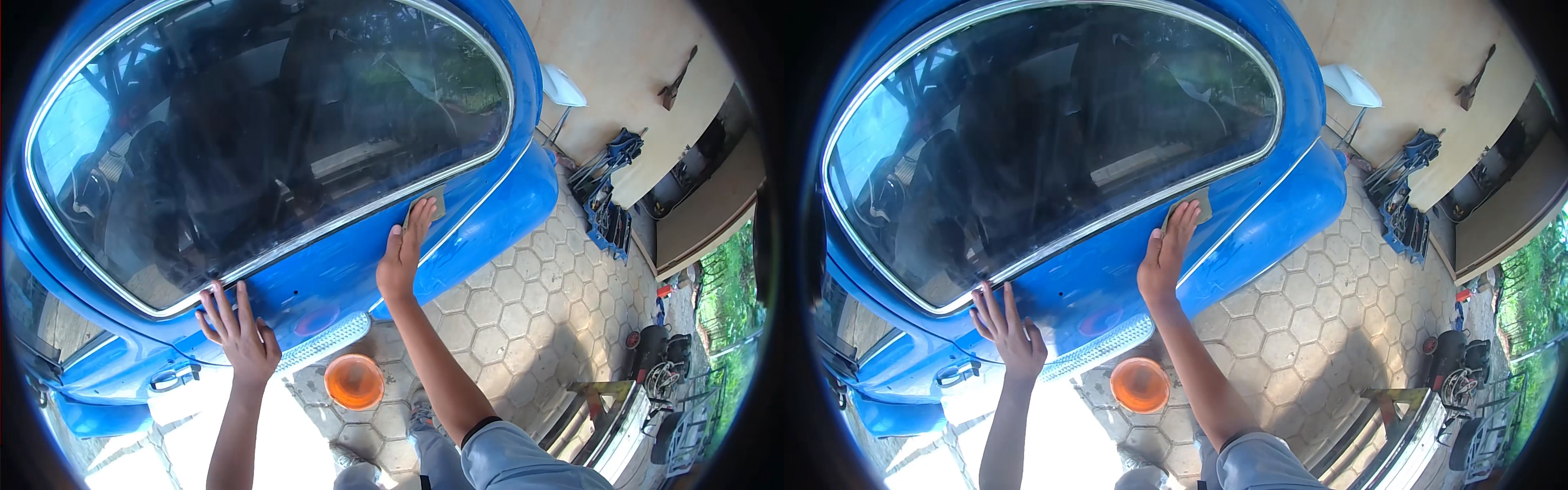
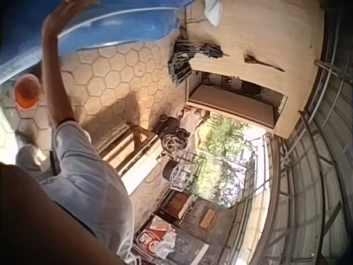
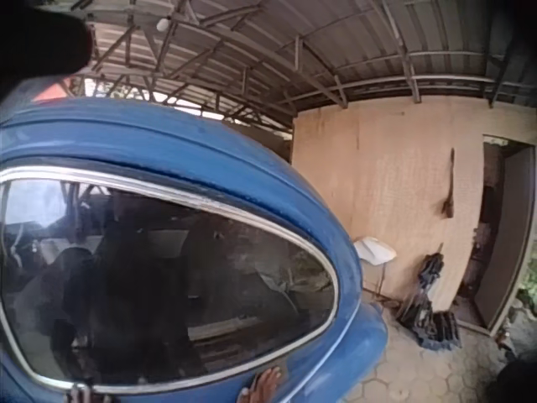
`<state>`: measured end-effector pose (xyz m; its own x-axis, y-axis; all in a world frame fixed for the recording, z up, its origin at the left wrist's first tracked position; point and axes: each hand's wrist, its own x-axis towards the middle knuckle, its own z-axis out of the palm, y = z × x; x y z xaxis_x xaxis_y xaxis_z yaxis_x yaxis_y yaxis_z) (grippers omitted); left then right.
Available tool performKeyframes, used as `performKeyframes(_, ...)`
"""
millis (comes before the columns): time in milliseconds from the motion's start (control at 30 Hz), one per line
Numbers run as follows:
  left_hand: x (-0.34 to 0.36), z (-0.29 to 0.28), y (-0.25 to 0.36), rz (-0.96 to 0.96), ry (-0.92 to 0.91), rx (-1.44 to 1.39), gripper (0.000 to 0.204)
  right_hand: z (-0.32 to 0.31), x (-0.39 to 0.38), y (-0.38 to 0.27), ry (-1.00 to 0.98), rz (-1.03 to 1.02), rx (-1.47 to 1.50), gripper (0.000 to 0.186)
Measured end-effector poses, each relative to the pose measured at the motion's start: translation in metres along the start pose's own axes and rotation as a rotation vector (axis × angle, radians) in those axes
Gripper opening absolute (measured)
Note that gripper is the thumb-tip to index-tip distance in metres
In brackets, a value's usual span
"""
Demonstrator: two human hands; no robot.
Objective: The person wets and folds a piece of sandpaper in a bucket of water, then sands various sections of a car body by hand.
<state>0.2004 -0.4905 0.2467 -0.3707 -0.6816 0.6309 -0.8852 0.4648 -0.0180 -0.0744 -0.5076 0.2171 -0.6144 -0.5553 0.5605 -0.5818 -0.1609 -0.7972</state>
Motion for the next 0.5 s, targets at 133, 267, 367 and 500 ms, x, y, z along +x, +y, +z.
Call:
performKeyframes(133,-0.019,0.010,-0.027,0.155,-0.071,0.024,0.068,0.042,-0.076,-0.058,-0.156,-0.120,-0.017,0.060)
performKeyframes(267,-0.023,0.016,-0.028,0.177,-0.023,0.018,0.067,0.044,-0.084,-0.052,-0.200,-0.192,-0.168,0.060)
performKeyframes(367,-0.023,0.017,-0.031,0.194,0.016,0.046,0.065,0.030,-0.065,-0.058,-0.201,-0.080,-0.125,0.061)
performKeyframes(500,-0.021,0.018,0.001,0.062,0.029,-0.173,0.070,0.023,-0.023,-0.046,-0.042,0.011,-0.066,0.065)
